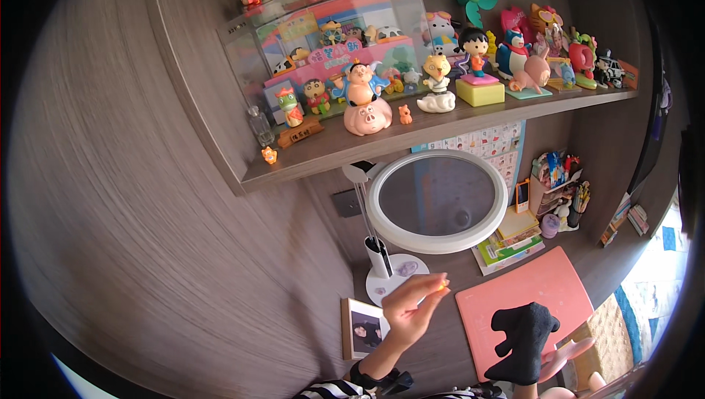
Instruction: Organizing and wiping toy figurines on a shelf in a bedroom.
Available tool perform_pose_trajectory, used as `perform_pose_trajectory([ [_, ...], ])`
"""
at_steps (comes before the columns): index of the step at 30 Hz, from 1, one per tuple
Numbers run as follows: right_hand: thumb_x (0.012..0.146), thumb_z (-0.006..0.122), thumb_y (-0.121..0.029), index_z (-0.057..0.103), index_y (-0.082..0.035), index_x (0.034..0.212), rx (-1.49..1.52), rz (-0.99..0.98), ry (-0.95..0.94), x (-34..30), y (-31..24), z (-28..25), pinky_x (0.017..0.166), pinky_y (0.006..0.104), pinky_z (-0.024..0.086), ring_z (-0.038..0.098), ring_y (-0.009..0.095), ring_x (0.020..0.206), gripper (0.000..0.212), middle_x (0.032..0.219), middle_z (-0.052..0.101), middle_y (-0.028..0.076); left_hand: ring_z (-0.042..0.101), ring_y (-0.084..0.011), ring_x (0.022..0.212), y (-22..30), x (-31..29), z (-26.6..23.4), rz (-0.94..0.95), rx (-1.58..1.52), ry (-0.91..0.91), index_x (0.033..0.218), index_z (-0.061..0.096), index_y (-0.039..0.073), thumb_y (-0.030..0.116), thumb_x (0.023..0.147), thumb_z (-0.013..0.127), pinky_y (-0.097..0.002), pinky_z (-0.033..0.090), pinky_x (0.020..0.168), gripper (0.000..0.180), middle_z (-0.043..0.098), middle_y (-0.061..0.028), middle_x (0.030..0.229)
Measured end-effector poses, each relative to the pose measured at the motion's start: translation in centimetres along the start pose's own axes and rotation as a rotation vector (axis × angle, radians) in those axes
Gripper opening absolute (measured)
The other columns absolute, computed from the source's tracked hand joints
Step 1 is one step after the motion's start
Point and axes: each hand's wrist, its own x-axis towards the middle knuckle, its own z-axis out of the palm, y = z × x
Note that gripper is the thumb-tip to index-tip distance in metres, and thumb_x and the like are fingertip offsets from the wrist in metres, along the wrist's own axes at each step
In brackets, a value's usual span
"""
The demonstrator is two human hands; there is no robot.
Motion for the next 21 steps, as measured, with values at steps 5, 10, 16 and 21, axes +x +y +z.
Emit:
perform_pose_trajectory([
  [5, 0.037, 0.068, -0.012, 0.052, -0.016, 0.066, 0.044, 0.013, 0.004, 0.5, 0.6, -0.1, 0.051, 0.0378, 0.032, 0.051, 0.017, 0.044, 0.033, 0.045, 0.048, 0.002, 0.061, -0.0206, 0.080, 1.5, 3.4, -1.4, 0.034, -0.028, 0.140, 0.090, 0.060, -0.002, -0.013, 0.070, 0.061, -0.0277, 0.051, 0.071, 0.023, 0.061, -0.0165, 0.090],
  [10, 0.036, 0.069, -0.011, 0.049, -0.016, 0.064, 0.090, 0.015, -0.016, 0.9, 1.8, 0.4, 0.052, 0.0375, 0.031, 0.050, 0.016, 0.043, 0.035, 0.043, 0.045, 0.002, 0.060, -0.0191, 0.080, 3.2, 7.2, -3.0, 0.287, 0.101, 0.253, 0.090, 0.061, -0.003, -0.011, 0.068, 0.064, -0.0257, 0.050, 0.068, 0.023, 0.062, -0.0170, 0.090],
  [16, 0.038, 0.068, -0.012, 0.049, -0.015, 0.063, 0.097, 0.052, -0.043, 1.4, 3.5, 0.3, 0.053, 0.0377, 0.031, 0.050, 0.016, 0.043, 0.032, 0.043, 0.046, 0.002, 0.059, -0.0180, 0.083, 7.2, 13.8, -5.9, 0.401, 0.237, 0.657, 0.090, 0.060, -0.006, -0.009, 0.074, 0.059, -0.0261, 0.048, 0.074, 0.016, 0.062, -0.0159, 0.089],
  [21, 0.046, 0.064, -0.018, 0.054, -0.015, 0.066, -0.171, 0.278, -0.090, 2.1, 1.0, -0.8, 0.057, 0.0388, 0.032, 0.053, 0.016, 0.046, 0.023, 0.048, 0.051, 0.003, 0.058, -0.0126, 0.082, 7.8, 18.9, -6.9, 0.104, 0.403, 0.405, 0.093, 0.061, -0.006, -0.003, 0.075, 0.062, -0.0225, 0.046, 0.075, 0.018, 0.063, -0.0109, 0.088],
])
